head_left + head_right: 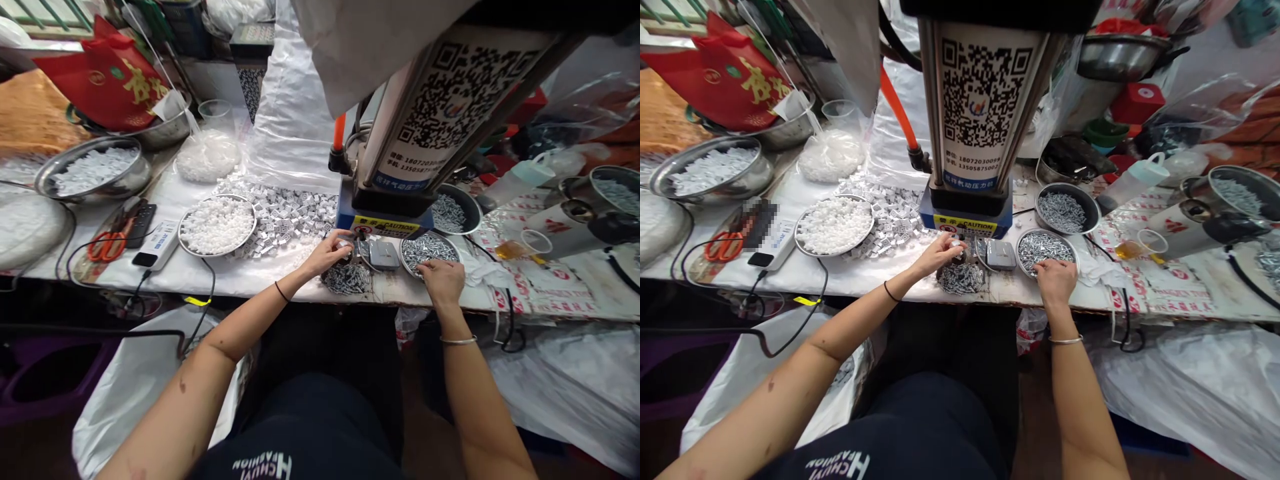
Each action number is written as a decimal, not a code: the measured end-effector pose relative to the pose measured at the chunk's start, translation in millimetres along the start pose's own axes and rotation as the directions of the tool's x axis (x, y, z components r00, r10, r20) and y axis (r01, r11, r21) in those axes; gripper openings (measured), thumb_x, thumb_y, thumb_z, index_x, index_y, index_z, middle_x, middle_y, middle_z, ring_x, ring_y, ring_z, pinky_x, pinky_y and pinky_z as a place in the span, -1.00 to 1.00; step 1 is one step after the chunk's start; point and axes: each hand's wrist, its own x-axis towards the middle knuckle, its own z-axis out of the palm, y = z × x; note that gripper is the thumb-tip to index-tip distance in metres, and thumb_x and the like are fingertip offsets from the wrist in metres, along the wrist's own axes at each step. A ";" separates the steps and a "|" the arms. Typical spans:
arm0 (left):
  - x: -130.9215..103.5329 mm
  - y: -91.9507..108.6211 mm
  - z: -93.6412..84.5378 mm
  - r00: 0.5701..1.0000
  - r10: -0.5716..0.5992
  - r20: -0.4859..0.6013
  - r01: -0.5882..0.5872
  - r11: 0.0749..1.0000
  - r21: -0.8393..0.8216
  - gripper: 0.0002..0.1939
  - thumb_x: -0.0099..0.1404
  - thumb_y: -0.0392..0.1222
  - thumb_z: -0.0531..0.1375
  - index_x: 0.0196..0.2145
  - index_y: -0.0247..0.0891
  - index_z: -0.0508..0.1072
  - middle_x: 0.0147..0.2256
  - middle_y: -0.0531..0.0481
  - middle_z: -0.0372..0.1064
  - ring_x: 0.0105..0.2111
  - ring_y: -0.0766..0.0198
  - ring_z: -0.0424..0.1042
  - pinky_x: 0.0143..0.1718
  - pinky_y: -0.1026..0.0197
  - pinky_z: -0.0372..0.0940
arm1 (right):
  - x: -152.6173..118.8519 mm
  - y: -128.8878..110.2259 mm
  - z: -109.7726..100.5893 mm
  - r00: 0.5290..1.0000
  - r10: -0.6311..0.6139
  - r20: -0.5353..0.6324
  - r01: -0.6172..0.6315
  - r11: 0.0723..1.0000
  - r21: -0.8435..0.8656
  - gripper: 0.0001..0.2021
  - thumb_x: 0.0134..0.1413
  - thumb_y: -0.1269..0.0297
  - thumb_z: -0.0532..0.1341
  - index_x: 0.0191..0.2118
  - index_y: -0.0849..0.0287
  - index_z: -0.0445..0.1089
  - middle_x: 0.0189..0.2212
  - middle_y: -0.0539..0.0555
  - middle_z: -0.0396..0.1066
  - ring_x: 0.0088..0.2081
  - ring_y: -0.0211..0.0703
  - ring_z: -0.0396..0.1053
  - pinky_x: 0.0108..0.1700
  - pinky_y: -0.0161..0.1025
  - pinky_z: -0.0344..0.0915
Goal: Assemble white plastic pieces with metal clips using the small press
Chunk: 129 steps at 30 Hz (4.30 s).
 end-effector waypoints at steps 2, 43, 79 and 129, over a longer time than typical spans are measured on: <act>-10.5 -0.7 2.8 0.986 0.070 -0.150 -0.067 0.997 0.026 -0.61 0.21 -0.07 0.17 -0.05 -0.20 0.19 -0.15 -0.06 0.34 -0.30 0.35 0.34 -0.29 0.28 0.21 | 0.4 -1.3 1.5 1.000 0.021 0.017 -0.021 0.999 0.024 -0.77 -0.04 0.18 0.17 -0.41 0.20 0.53 -0.52 0.15 0.39 -0.33 -0.04 0.22 -0.31 -0.18 0.13; -73.4 21.4 6.5 0.993 0.109 0.043 -0.118 0.912 0.392 -0.79 0.27 -0.16 0.10 -0.38 -0.28 0.50 -0.42 -0.04 0.42 -0.40 0.29 0.37 -0.33 0.29 0.21 | -73.6 -149.0 -55.3 0.577 -0.800 0.164 0.674 0.580 0.457 -0.68 0.20 0.42 -0.01 0.04 0.11 0.27 -0.42 0.07 0.29 -0.37 -0.17 0.31 -0.36 -0.31 0.28; -6.0 5.5 -37.3 0.960 0.059 -0.272 0.060 0.911 0.407 -0.70 0.28 -0.07 0.05 -0.39 -0.31 0.47 -0.41 -0.09 0.35 -0.38 0.24 0.31 -0.29 0.20 0.20 | -93.6 -150.9 -40.5 0.978 -0.126 0.165 -0.074 0.532 0.843 -0.85 -0.01 0.19 0.25 -0.30 0.08 0.48 -0.33 0.04 0.53 -0.29 -0.06 0.49 -0.17 -0.12 0.44; -67.6 12.7 23.0 0.895 -0.379 -0.236 0.252 0.865 -0.433 -0.74 0.10 -0.05 0.28 -0.36 -0.34 0.55 -0.42 -0.06 0.46 -0.44 0.33 0.40 -0.37 0.31 0.29 | -79.8 -150.0 -25.3 0.844 -0.484 -0.233 0.499 0.544 0.675 -0.84 0.08 0.40 0.20 -0.22 0.11 0.48 -0.31 0.06 0.52 -0.28 -0.16 0.46 -0.23 -0.22 0.44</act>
